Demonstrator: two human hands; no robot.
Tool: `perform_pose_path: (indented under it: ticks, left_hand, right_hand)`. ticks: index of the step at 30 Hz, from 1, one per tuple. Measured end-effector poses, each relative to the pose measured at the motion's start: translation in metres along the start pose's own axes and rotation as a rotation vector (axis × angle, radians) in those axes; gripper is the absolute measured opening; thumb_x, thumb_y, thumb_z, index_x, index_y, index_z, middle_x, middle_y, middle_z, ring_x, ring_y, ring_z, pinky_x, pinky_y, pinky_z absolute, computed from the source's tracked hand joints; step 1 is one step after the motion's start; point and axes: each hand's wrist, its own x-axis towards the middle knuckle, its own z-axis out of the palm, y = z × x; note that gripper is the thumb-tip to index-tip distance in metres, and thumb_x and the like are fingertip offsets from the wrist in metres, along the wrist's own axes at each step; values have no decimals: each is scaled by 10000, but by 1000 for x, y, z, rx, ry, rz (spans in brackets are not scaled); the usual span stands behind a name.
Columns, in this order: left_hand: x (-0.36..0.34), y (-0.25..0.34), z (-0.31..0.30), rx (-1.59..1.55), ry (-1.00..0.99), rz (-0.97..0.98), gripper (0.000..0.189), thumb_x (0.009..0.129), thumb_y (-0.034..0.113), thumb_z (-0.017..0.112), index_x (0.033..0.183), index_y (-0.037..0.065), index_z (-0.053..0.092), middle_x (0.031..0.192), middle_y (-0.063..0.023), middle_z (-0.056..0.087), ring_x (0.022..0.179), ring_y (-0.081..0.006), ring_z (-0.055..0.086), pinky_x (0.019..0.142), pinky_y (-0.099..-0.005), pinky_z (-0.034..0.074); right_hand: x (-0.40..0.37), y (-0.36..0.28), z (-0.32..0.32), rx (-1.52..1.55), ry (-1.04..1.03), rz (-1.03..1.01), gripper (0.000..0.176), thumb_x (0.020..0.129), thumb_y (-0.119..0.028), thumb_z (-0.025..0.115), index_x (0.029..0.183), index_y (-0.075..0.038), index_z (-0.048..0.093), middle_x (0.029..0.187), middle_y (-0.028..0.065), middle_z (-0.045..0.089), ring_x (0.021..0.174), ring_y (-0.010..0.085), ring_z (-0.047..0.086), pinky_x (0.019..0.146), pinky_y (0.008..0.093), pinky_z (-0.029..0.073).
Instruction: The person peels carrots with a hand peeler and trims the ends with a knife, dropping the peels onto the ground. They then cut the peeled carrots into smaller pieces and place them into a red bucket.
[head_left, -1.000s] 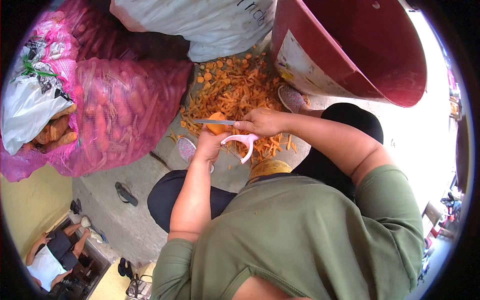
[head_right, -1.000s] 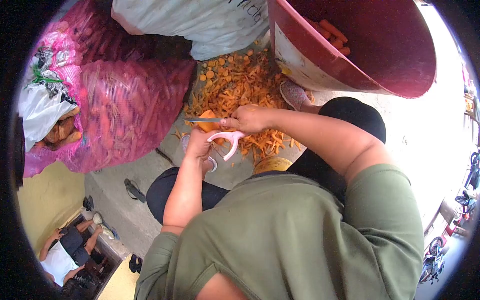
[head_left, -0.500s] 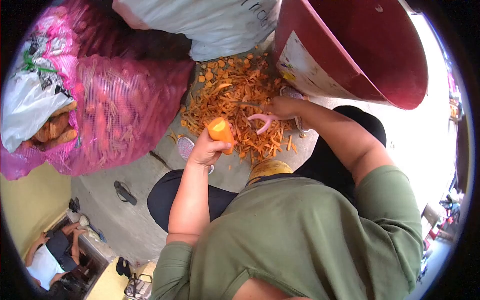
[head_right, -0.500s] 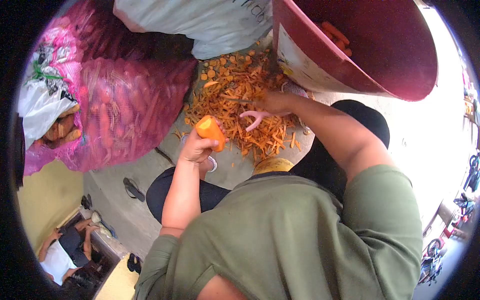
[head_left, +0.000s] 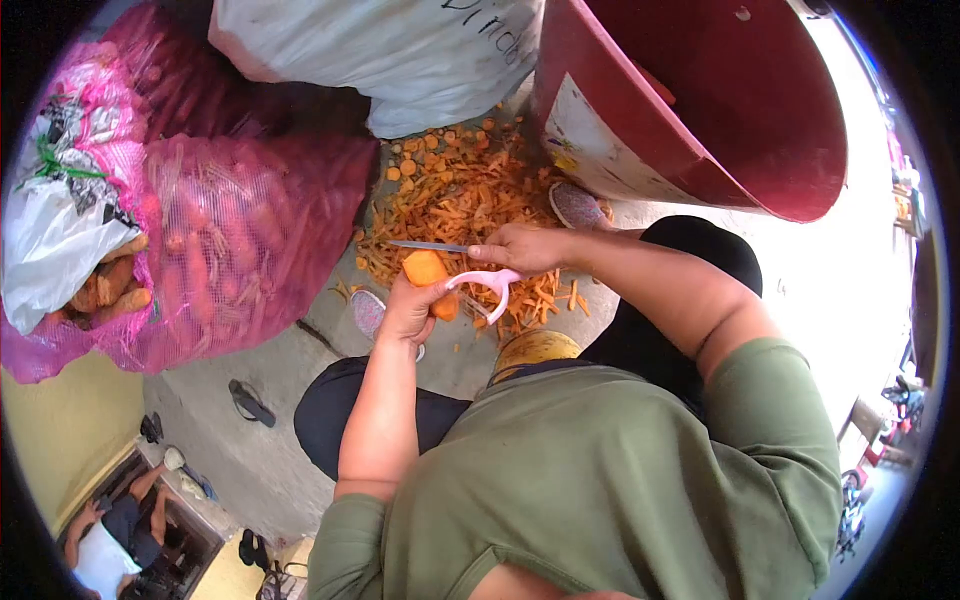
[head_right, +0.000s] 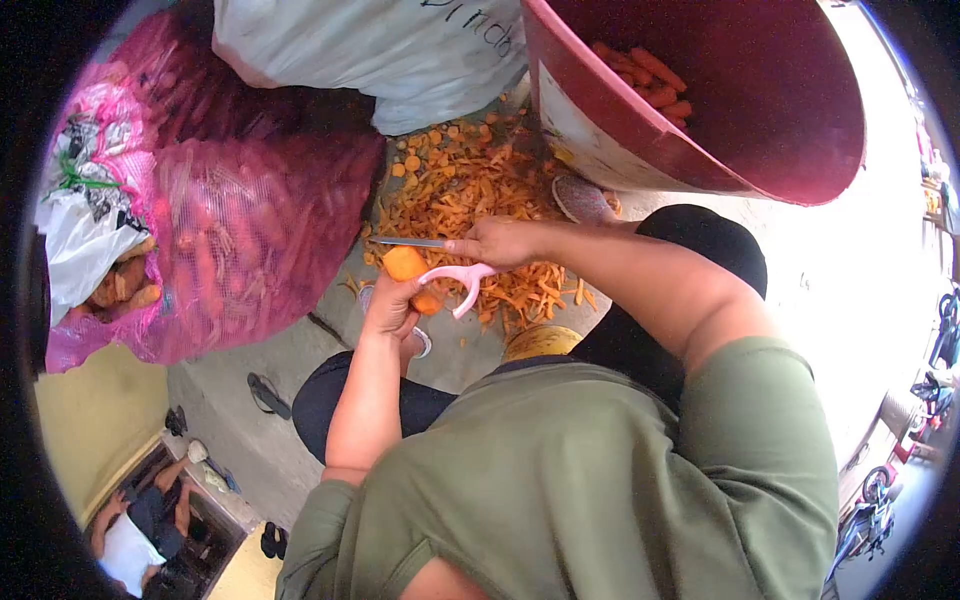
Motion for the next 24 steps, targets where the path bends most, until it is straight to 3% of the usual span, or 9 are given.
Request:
perform_pose_path:
  ticks: [7, 18, 21, 24]
  left_hand:
    - [10, -9, -1, 62, 77, 31, 336, 693, -43, 626, 987, 25, 477, 888, -48, 557, 799, -143, 554, 708, -258, 457]
    - [11, -18, -7, 66, -5, 50, 374, 679, -66, 612, 1003, 45, 460, 892, -39, 548, 816, -139, 545, 736, -262, 449]
    - [4, -3, 5, 62, -23, 80, 450, 651, -67, 633, 1036, 60, 437, 909, -27, 525, 839, -134, 531, 756, -271, 445]
    - [-1, 2, 2, 30, -4, 65, 506, 632, -76, 641, 1061, 74, 418, 928, -15, 500, 870, -131, 513, 774, -277, 439]
  right_hand:
    - [-4, -2, 1, -20, -9, -23, 656, 848, -556, 275, 736, 11, 585, 604, 154, 536, 602, 262, 519, 591, 391, 406]
    - [-2, 2, 1, -31, -52, -27, 616, 858, -524, 287, 790, 8, 589, 636, 173, 548, 616, 281, 526, 590, 389, 410]
    - [5, 40, -9, -635, 0, -90, 599, 868, -491, 280, 800, 22, 581, 697, 209, 564, 682, 336, 549, 620, 422, 411]
    - [3, 45, -12, -445, 12, 111, 604, 864, -487, 280, 806, 36, 577, 759, 238, 569, 748, 383, 547, 661, 458, 401]
